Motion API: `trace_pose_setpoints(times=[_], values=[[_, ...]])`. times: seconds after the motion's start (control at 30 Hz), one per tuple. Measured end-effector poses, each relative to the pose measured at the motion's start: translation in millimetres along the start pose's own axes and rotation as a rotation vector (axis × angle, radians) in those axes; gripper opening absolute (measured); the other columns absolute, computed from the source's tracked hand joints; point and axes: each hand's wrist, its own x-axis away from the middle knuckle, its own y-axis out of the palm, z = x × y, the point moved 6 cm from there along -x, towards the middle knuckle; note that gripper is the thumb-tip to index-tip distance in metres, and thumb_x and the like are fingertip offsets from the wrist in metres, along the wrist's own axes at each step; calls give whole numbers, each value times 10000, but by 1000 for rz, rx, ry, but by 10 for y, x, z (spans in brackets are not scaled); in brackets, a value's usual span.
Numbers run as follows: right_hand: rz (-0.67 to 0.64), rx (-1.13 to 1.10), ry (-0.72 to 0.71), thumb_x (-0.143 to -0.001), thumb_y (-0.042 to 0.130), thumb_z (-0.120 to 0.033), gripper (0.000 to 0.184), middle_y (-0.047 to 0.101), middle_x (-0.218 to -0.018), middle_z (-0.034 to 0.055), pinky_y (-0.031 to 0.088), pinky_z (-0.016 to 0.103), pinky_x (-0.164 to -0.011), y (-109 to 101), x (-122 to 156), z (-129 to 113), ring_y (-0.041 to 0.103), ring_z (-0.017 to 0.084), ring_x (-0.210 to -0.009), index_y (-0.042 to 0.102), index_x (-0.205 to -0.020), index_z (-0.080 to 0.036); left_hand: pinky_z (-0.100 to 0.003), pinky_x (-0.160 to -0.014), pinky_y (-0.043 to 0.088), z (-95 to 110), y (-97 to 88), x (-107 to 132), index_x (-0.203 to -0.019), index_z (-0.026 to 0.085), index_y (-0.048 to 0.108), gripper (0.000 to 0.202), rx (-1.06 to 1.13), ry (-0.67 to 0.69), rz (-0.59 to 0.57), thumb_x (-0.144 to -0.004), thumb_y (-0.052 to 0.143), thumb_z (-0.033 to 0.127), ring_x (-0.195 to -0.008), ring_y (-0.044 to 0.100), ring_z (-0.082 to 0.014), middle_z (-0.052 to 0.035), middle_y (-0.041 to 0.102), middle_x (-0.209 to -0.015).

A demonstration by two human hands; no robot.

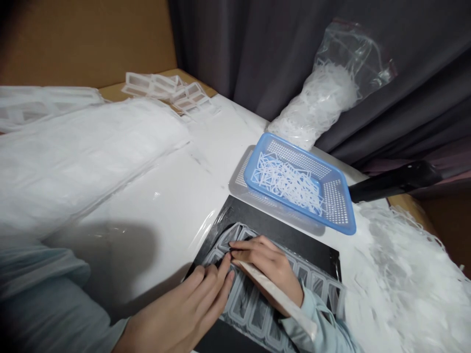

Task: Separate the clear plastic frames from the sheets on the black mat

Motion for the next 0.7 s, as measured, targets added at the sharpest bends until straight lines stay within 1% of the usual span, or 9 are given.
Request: trace_pose_setpoints(times=[0.07,0.13,0.23,0.3,0.37,0.43,0.53,0.6,0.7], values=[[-37,8,11,-958,595,-121,211,707,-1220,114,542,363,-853,20,39,32,648,207,-981,654,-1145,-198,-412,-879,358,-7,-3,-9,-1107,262,752,336,43,-9,27,-853,659,462,-974,582,-261,-88,687,-1195],[-60,15,23,-967,585,-142,226,691,-1262,107,539,365,-857,38,72,66,633,208,-974,644,-1175,-209,-408,-861,352,-5,-3,-21,-1096,269,759,348,64,-13,33,-823,698,477,-963,580,-271,-91,698,-1177],[-58,10,23,-974,568,-148,252,689,-1267,106,543,366,-836,47,92,88,623,218,-968,632,-1208,-215,-402,-846,341,12,20,-50,-1123,299,748,349,47,-20,-22,-843,679,496,-962,572,-270,-83,697,-1184],[-44,16,5,-968,567,-123,278,693,-1251,107,544,361,-827,45,84,70,621,219,-970,623,-1225,-212,-396,-837,331,31,42,-67,-1134,315,741,353,20,-13,-62,-862,652,520,-946,564,-264,-76,695,-1193],[-35,43,-11,-959,567,-91,289,696,-1238,107,544,352,-814,44,68,37,621,211,-955,620,-1218,-208,-392,-822,324,49,53,-75,-1127,314,743,368,7,-6,-60,-858,647,545,-906,557,-258,-76,698,-1187],[-24,88,-29,-960,567,-94,273,702,-1224,108,544,352,-794,44,53,-7,627,211,-938,623,-1202,-207,-393,-804,324,65,70,-74,-1118,301,747,391,8,6,-50,-841,656,561,-882,553,-257,-86,690,-1207],[3,162,-41,-983,541,-131,240,709,-1209,110,545,355,-766,42,39,-67,641,214,-916,631,-1193,-205,-399,-800,328,85,99,-69,-1128,286,745,445,16,30,-44,-802,687,584,-910,557,-272,-106,677,-1229],[49,212,-35,-985,537,-133,236,709,-1209,109,544,351,-762,9,36,-95,648,205,-895,635,-1187,-206,-404,-805,330,87,104,-71,-1166,285,730,484,10,41,-43,-800,681,598,-941,558,-283,-117,676,-1218],[137,339,-13,-970,559,-121,261,712,-1211,99,539,343,-763,-136,60,-115,656,200,-892,633,-1201,-216,-411,-804,327,77,92,-81,-1217,277,703,508,-33,61,-51,-837,628,606,-974,556,-291,-134,659,-1231]])
